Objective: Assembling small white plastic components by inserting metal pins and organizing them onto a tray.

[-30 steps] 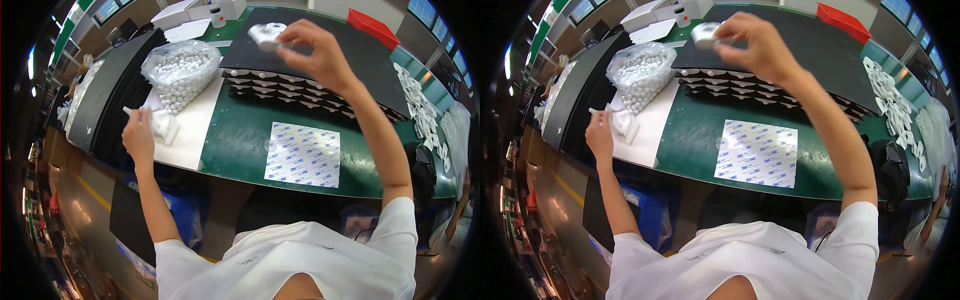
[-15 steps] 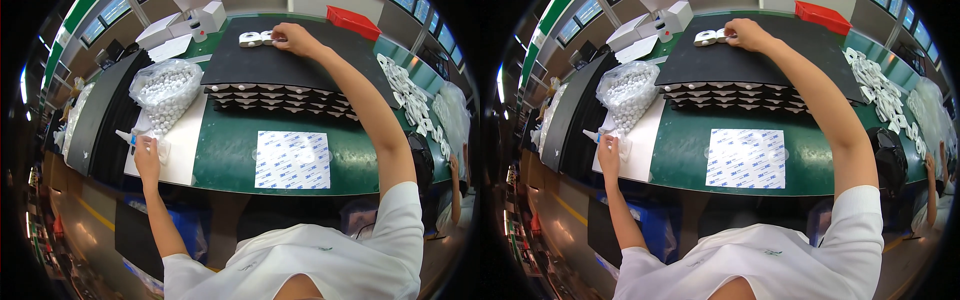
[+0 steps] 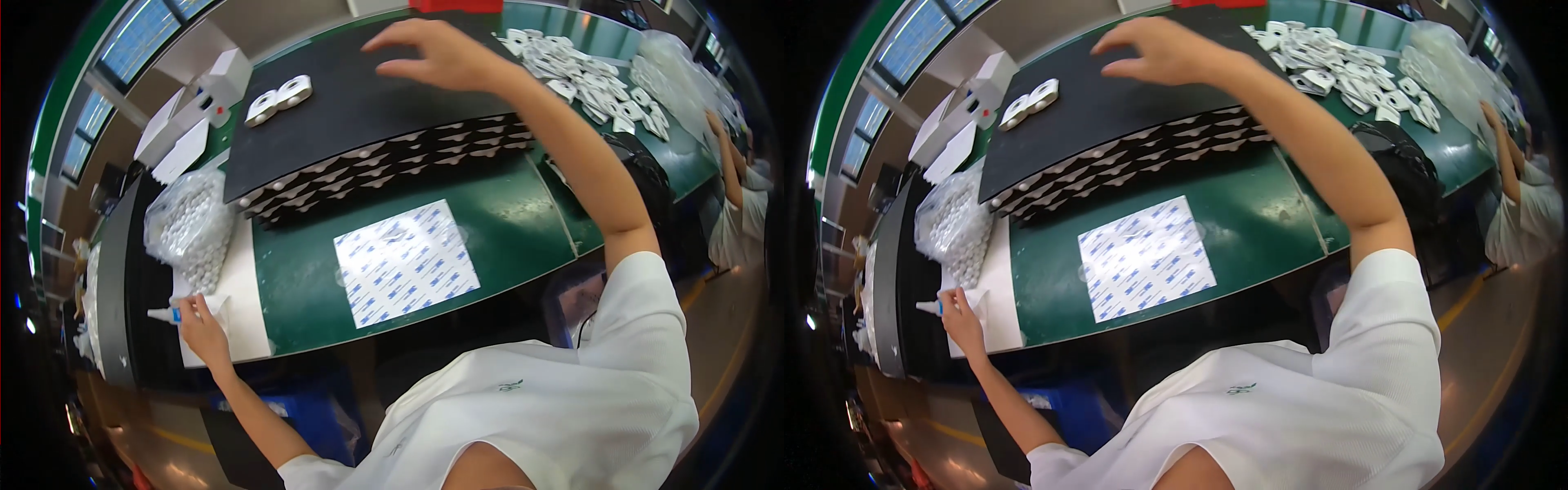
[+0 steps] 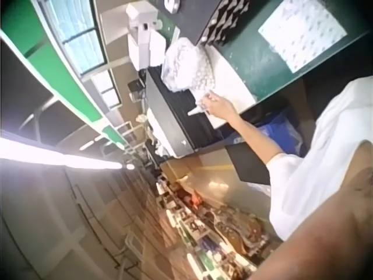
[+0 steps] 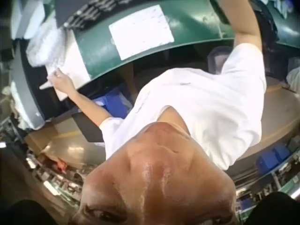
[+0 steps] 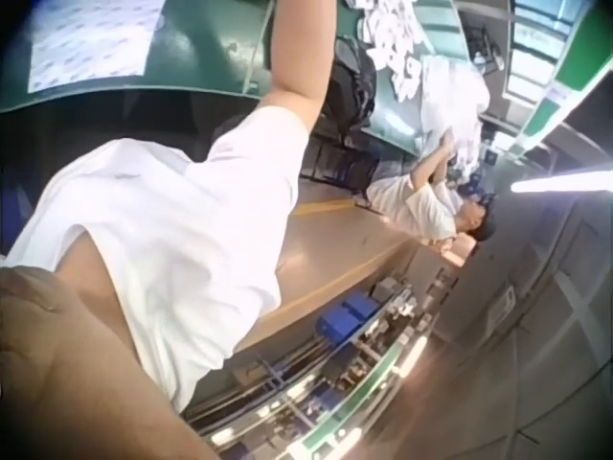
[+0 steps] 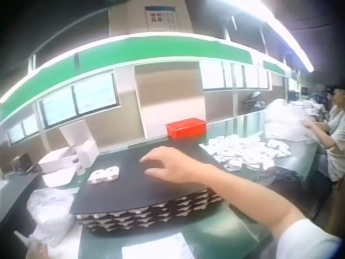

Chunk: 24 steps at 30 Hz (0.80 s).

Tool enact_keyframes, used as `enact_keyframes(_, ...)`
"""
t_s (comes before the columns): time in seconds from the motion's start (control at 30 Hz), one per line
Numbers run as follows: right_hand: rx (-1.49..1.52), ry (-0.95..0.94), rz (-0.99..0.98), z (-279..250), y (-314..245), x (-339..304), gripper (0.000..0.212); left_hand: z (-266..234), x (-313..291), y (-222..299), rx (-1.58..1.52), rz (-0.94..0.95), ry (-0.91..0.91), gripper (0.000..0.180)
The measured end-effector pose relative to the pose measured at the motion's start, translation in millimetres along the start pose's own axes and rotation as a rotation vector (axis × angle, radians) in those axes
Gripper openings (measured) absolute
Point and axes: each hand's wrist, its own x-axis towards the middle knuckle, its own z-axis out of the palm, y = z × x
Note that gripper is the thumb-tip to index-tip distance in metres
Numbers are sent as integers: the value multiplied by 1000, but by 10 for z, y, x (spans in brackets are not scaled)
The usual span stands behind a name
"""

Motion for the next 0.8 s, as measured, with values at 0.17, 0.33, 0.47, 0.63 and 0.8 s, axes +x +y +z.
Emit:
enact_keyframes(0.17,-273,-60,426,-1114,1037,-1249,37,46,-40,-77,-85,-2,-126,39)
enact_keyframes(0.33,-788,-511,1002,-2417,2278,-3310,65,249,173,-119,-607,-343,-217,26)
enact_keyframes(0.47,-216,-500,1617,-2146,1757,-3196,68,77,153,405,-1127,-462,-506,14)
enact_keyframes(0.63,-476,-459,1414,-1834,1793,-3238,90,322,163,1271,-1625,-772,-1137,17)
enact_keyframes(0.8,-641,-228,1350,-1756,1643,-3085,67,656,85,1933,-1685,-766,-1532,14)
